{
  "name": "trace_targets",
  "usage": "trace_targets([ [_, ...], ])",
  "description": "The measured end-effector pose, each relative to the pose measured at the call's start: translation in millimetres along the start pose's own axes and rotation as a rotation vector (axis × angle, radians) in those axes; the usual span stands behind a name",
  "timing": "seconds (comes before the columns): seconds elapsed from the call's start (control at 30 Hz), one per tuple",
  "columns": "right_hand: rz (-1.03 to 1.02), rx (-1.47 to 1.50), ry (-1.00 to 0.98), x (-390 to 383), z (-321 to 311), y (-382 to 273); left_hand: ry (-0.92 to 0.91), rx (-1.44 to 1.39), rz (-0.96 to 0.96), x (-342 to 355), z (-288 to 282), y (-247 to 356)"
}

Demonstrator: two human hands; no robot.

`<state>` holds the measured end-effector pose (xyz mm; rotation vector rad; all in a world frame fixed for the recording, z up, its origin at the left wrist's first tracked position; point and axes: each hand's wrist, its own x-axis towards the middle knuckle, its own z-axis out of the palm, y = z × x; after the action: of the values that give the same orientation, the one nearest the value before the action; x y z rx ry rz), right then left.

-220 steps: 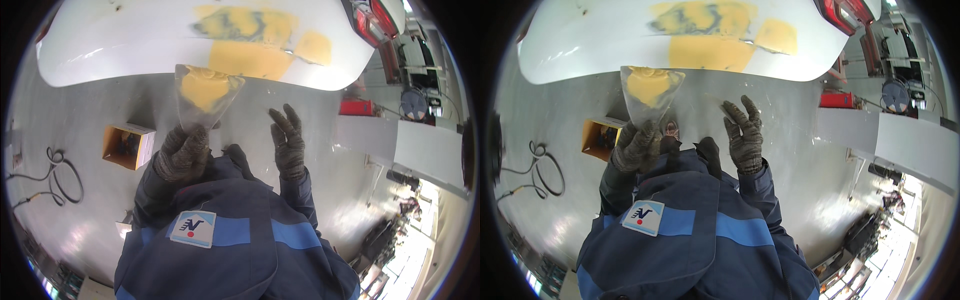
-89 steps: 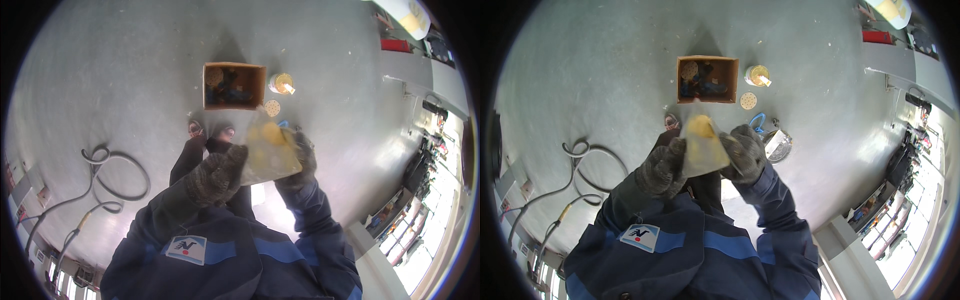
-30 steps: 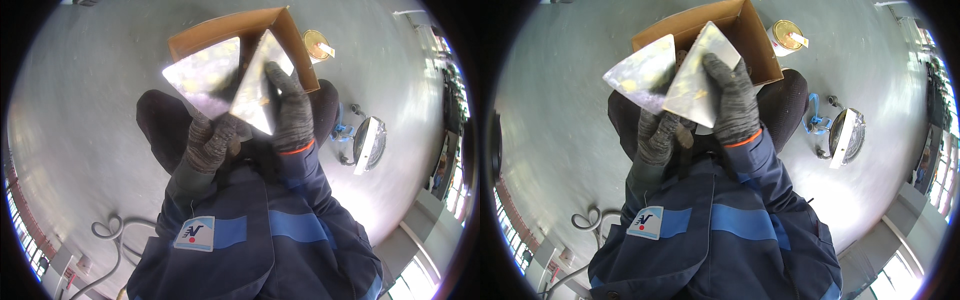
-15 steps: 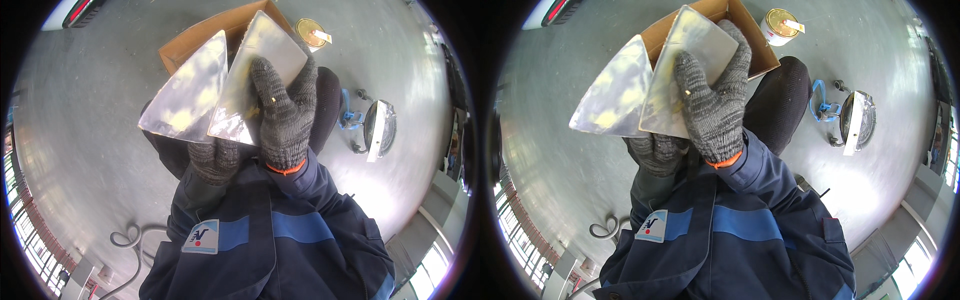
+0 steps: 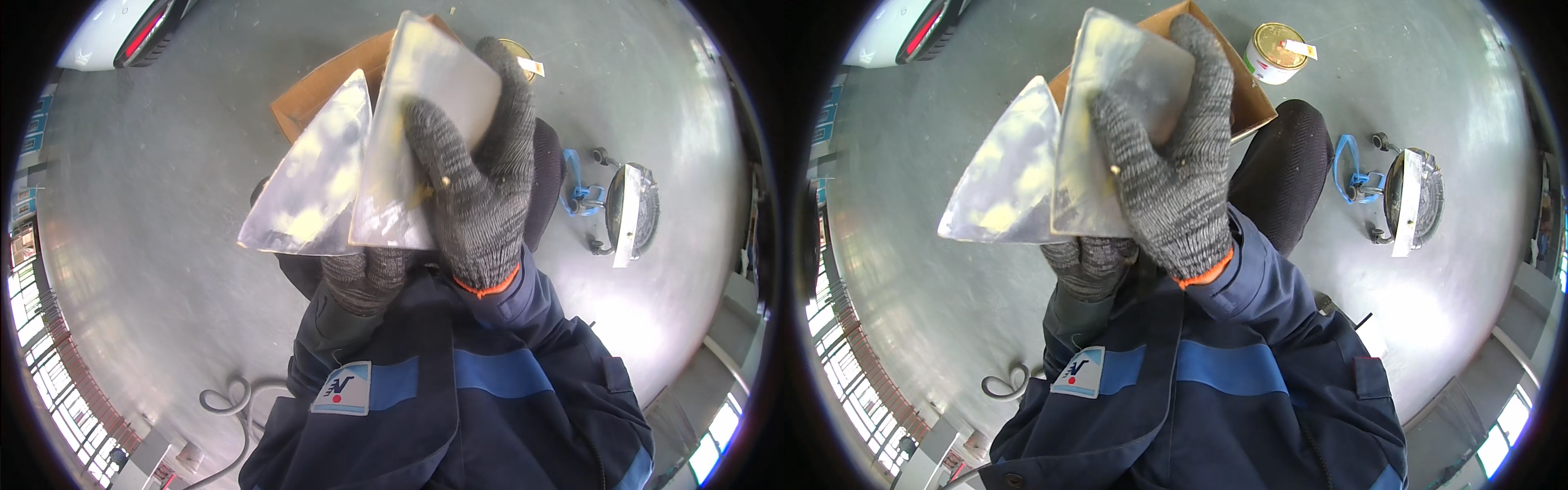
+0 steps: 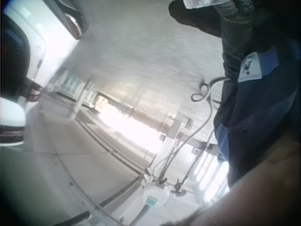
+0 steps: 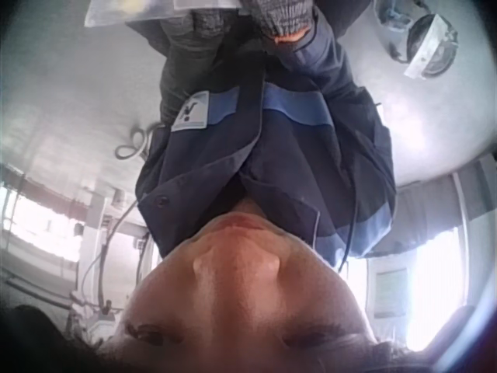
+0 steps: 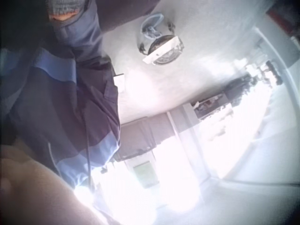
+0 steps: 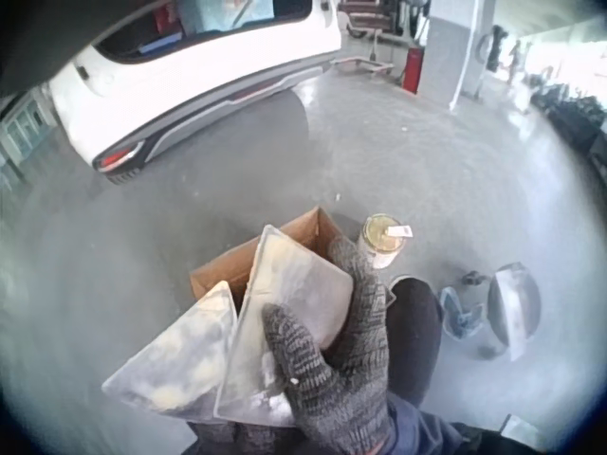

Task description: The person applies yellow body filler to a white car bumper using a metal spreader, smoothing it across the surface. They repeatedly load filler from a container and spread it evenly, then place the spreader into a cardboard box.

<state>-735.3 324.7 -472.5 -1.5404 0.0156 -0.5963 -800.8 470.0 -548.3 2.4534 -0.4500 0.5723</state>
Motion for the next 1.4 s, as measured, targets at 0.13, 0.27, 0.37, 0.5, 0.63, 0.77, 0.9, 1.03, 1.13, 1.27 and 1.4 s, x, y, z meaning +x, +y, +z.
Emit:
trace_targets([
  [0.13,-0.276,-0.287,-0.048,6.3,-4.6,7.5,0.279,0.318,0.36,7.0,7.6,-1.6],
  [0.27,-0.286,-0.377,-0.165,21.3,-16.9,7.7,0.257,0.368,0.404,-3.1,17.5,-1.8],
  [0.37,-0.088,-0.086,-0.071,17.7,-11.9,3.8,0.14,0.045,0.223,-8.4,22.1,-5.1],
  [0.5,-0.09,-0.037,-0.067,9.2,-6.5,-4.2,-0.151,-0.309,-0.031,3.3,17.9,-1.9],
  [0.63,-0.276,-0.251,-0.096,27.7,-21.8,-8.5,0.087,-0.057,0.183,10.7,5.8,16.9],
  [0.77,-0.148,0.146,-0.285,29.4,-27.0,-14.7,0.19,0.236,0.309,-2.5,17.8,12.8],
  [0.9,-0.211,0.078,-0.174,21.9,-21.2,-13.5,0.09,0.133,0.25,-32.0,34.8,2.2],
  [1.03,0.026,0.128,-0.023,21.3,-27.6,-18.1,0.097,0.211,0.215,-48.7,32.7,6.4],
  [1.13,-0.043,0.094,-0.017,28.9,-25.0,-21.6,0.1,0.204,0.142,-49.3,34.6,9.7],
  [1.27,-0.809,-0.463,-0.152,48.6,-20.8,-14.6,0.099,0.09,0.002,-53.9,44.3,5.7],
  [1.4,-0.151,-0.044,-0.253,38.7,-30.6,-17.7,0.1,0.265,0.147,-61.2,47.8,4.2],
])
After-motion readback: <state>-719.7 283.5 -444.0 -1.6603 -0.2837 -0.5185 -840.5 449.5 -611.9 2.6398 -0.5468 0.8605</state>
